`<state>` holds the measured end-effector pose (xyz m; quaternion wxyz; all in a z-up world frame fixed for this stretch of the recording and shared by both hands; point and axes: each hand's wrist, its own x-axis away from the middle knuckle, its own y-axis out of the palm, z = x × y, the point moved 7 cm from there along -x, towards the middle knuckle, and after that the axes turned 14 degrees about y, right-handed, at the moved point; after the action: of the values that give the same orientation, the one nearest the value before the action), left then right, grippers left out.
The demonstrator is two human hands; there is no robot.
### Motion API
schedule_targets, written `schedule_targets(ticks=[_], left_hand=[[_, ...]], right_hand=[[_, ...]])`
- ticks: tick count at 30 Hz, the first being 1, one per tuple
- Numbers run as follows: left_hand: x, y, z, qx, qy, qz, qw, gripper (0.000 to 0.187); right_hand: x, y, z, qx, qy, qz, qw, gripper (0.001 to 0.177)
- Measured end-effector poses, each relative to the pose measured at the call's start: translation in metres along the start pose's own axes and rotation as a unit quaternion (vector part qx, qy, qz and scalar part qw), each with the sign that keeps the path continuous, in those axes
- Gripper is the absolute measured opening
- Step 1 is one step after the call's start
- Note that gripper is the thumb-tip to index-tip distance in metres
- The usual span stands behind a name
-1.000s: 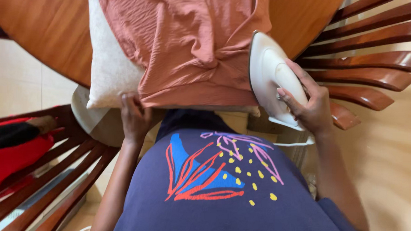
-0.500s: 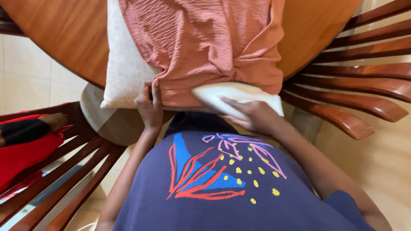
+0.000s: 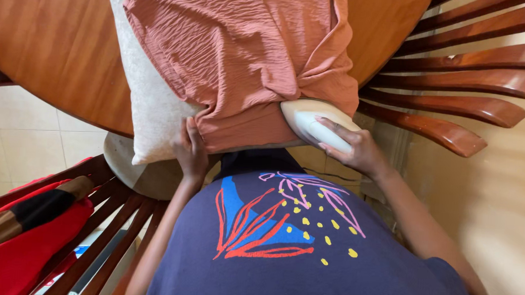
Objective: The person places a pink top on a cushion and irons it using a white iron. They smooth the fabric with their hands and move the iron across the garment repeatedly, adjusting the cloth as needed.
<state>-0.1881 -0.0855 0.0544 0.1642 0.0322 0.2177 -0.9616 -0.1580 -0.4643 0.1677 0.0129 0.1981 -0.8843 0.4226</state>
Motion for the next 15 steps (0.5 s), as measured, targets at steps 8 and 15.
schedule_targets(ticks=[8, 15], left_hand=[[-0.161, 0.057, 0.006, 0.533, -0.036, -0.079, 0.842, 0.061], [-0.278, 0.093, 0.006, 0.499, -0.011, -0.126, 0.857, 0.064]], right_hand=[[-0.025, 0.080, -0.062, 0.105, 0.022, -0.218, 0.970, 0.072], [0.010, 0.047, -0.030, 0.058, 0.060, -0.103, 0.991, 0.068]])
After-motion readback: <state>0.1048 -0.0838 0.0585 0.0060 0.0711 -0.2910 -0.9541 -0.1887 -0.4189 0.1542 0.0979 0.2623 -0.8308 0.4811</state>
